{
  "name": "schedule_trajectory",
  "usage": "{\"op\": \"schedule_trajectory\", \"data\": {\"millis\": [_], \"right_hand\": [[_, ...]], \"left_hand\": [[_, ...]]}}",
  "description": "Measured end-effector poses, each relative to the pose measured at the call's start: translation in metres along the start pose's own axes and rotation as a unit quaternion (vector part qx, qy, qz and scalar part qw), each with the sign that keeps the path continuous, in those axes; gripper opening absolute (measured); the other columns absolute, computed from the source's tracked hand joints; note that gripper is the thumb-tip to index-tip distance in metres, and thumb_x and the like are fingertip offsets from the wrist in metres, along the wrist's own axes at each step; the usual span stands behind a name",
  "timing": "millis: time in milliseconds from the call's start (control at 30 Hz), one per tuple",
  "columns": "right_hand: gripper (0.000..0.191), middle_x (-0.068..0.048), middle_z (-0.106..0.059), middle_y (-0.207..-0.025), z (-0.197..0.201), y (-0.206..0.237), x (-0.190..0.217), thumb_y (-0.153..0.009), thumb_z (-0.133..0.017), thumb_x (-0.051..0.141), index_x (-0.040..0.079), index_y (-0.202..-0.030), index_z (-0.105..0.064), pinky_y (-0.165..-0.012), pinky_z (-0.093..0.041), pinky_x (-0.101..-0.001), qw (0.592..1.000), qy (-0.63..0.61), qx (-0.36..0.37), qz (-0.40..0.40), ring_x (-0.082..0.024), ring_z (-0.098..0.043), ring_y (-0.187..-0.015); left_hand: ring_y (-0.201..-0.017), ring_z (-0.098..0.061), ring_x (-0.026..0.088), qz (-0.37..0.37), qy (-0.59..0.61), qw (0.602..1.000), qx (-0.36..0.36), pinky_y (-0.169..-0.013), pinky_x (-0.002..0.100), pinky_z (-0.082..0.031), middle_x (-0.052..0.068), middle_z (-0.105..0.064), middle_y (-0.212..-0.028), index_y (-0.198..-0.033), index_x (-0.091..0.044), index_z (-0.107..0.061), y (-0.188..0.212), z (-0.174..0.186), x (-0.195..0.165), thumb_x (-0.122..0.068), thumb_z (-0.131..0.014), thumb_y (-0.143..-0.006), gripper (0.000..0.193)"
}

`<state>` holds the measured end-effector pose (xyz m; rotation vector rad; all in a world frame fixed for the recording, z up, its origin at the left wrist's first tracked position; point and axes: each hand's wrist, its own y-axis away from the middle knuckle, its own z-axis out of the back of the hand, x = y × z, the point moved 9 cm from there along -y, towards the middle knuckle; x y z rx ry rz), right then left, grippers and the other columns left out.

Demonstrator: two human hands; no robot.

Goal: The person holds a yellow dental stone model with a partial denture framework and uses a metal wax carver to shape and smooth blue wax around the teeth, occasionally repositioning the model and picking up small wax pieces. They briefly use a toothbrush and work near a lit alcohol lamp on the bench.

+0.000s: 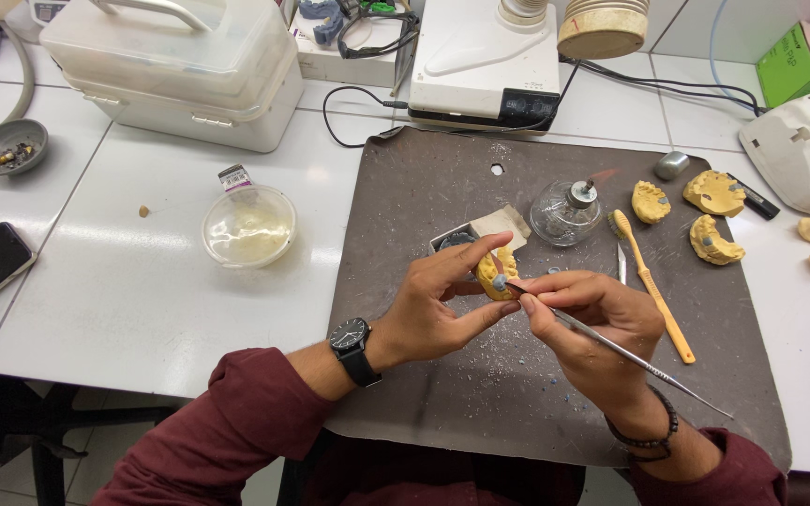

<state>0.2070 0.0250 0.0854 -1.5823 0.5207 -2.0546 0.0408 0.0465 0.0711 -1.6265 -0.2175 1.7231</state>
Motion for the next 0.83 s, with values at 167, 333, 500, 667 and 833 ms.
{"op": "schedule_trajectory", "data": {"millis": [167,333,500,667,833], "right_hand": [[0.01,-0.02,-0.075,-0.105,-0.002,0.001,0.004,-0.088,-0.075,-0.006,-0.003,-0.094,-0.067,-0.082,-0.067,-0.0274,1.0,-0.018,0.0,0.01,-0.021,-0.077,-0.097],[0.01,-0.02,-0.075,-0.103,-0.002,0.002,0.002,-0.089,-0.075,-0.007,-0.002,-0.091,-0.067,-0.087,-0.068,-0.0299,0.999,-0.04,0.021,0.015,-0.023,-0.077,-0.102],[0.012,-0.02,-0.073,-0.107,0.012,0.004,0.0,-0.093,-0.072,-0.007,-0.002,-0.098,-0.063,-0.086,-0.066,-0.0283,0.997,-0.063,-0.045,0.006,-0.024,-0.077,-0.102],[0.013,-0.02,-0.071,-0.109,0.01,0.001,0.006,-0.092,-0.072,-0.008,-0.003,-0.1,-0.063,-0.094,-0.066,-0.0316,0.998,-0.052,-0.041,0.024,-0.027,-0.075,-0.109],[0.009,-0.02,-0.074,-0.108,-0.006,0.0,0.008,-0.092,-0.072,-0.007,-0.002,-0.095,-0.065,-0.098,-0.066,-0.0358,0.997,-0.07,0.022,0.013,-0.031,-0.075,-0.113]], "left_hand": [[-0.12,-0.072,0.019,0.003,-0.004,1.0,-0.003,-0.1,0.033,-0.061,0.012,-0.067,-0.131,-0.157,-0.009,-0.043,0.001,0.0,0.001,-0.011,-0.081,-0.095,0.073],[-0.123,-0.071,0.021,-0.004,0.013,1.0,-0.01,-0.102,0.034,-0.06,0.011,-0.068,-0.132,-0.149,-0.008,-0.05,0.001,0.002,0.0,-0.007,-0.082,-0.093,0.065],[-0.124,-0.072,0.02,-0.028,0.038,0.999,-0.017,-0.106,0.034,-0.06,0.01,-0.07,-0.131,-0.138,-0.007,-0.058,0.001,0.003,-0.002,-0.003,-0.082,-0.095,0.049],[-0.114,-0.076,0.018,-0.035,-0.007,0.998,-0.049,-0.099,0.03,-0.067,0.008,-0.076,-0.121,-0.122,-0.008,-0.066,0.004,0.006,-0.001,-0.009,-0.085,-0.092,0.035],[-0.098,-0.079,0.014,-0.014,-0.102,0.99,-0.094,-0.084,0.027,-0.067,0.005,-0.079,-0.108,-0.113,-0.011,-0.07,0.008,0.014,0.005,-0.019,-0.089,-0.086,0.033]]}}
